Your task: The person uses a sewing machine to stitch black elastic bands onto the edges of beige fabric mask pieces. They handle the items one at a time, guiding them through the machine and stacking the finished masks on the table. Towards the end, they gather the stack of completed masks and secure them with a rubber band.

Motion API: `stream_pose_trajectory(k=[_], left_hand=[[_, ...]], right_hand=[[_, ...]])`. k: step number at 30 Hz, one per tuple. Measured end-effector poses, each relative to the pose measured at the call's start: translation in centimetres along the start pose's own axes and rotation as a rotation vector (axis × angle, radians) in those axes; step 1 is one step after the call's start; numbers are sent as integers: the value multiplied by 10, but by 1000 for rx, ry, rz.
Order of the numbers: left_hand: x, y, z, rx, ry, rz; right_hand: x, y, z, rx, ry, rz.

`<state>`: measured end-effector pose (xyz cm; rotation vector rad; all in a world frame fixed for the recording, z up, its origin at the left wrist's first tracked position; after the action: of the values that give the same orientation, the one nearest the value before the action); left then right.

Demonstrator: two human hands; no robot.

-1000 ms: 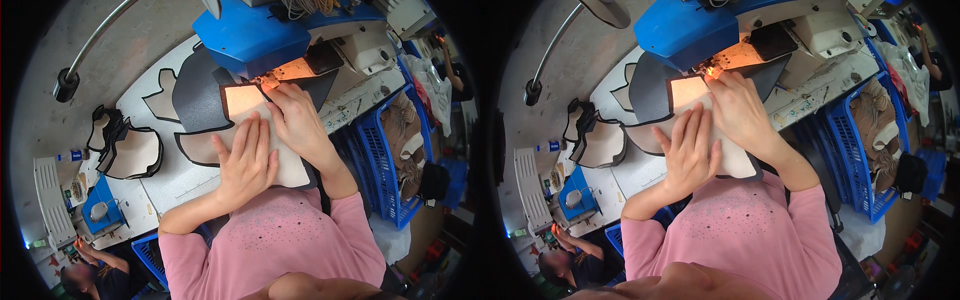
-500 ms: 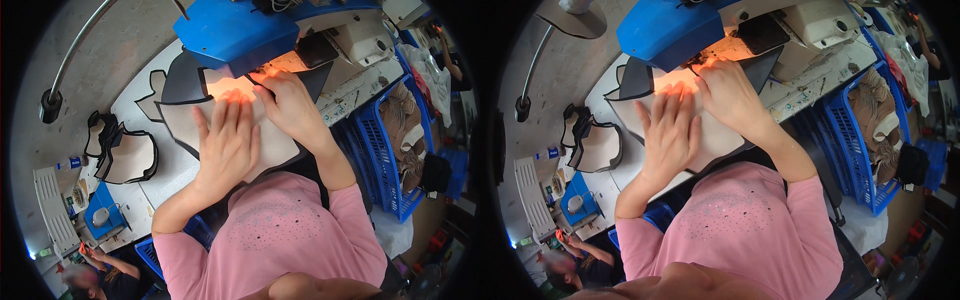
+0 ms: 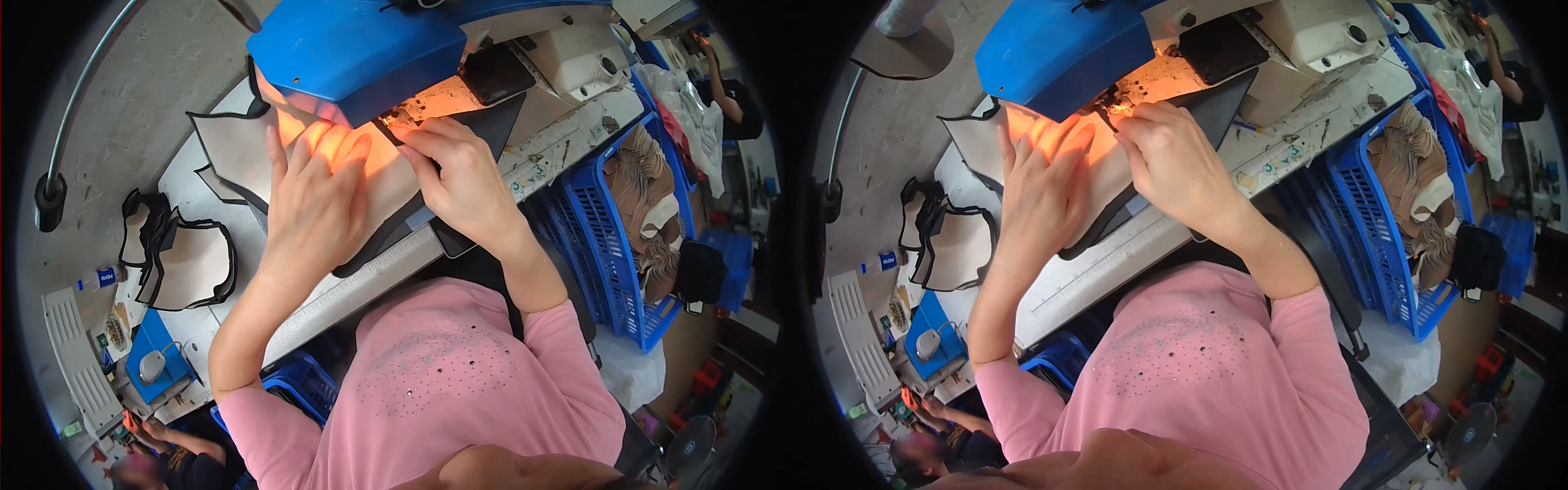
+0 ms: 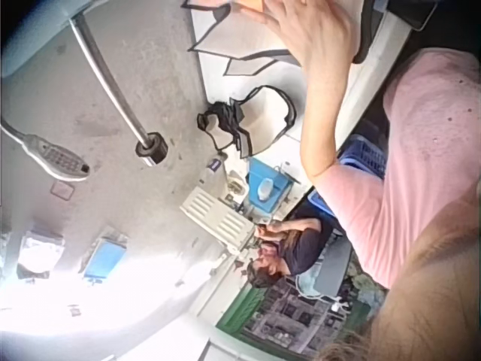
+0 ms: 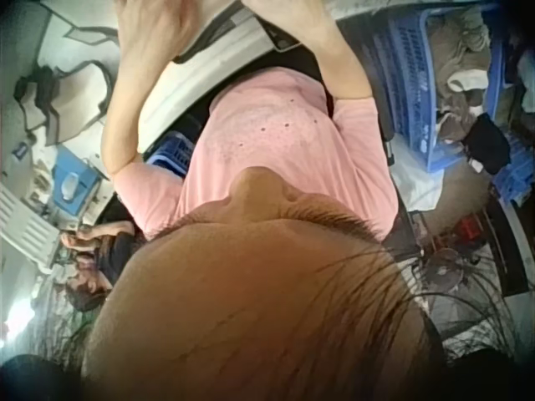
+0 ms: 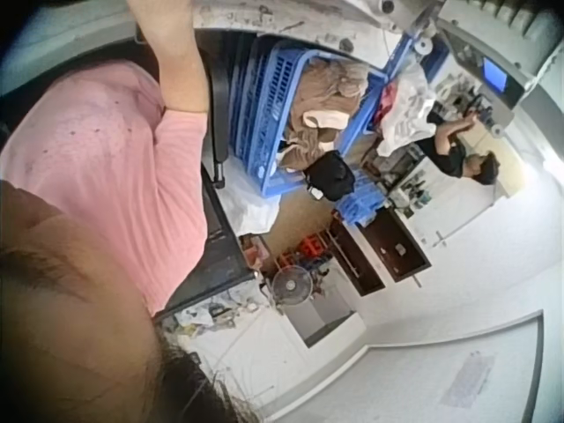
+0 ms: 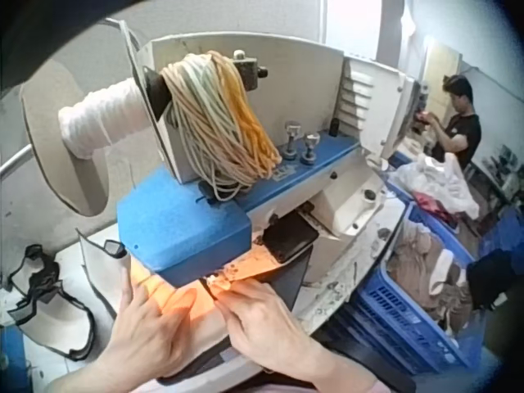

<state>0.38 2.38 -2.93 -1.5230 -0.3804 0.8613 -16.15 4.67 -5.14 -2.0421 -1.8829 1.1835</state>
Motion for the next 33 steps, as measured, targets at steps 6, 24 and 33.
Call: stream_pose_trajectory(k=[6, 24, 33], left_hand=[[-11, 3, -23, 118, 109, 27], [-4, -7, 1, 64, 1, -130], [-4, -9, 4, 258, -5, -185]], right_hand=[[0, 1, 2, 14, -18, 15], [8, -9, -2, -13, -33, 1], [6, -3, 3, -64, -33, 52]])
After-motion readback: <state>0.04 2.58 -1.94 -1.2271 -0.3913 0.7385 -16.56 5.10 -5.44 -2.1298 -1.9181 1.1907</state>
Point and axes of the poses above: each hand's wrist, its own x-axis away from the middle knuckle, its own y-axis out of the palm, z = x × y, the point moved 1 cm from there along -x, towards the middle knuckle, and after that the axes turned 2 degrees about -z, right-handed, at the moved point
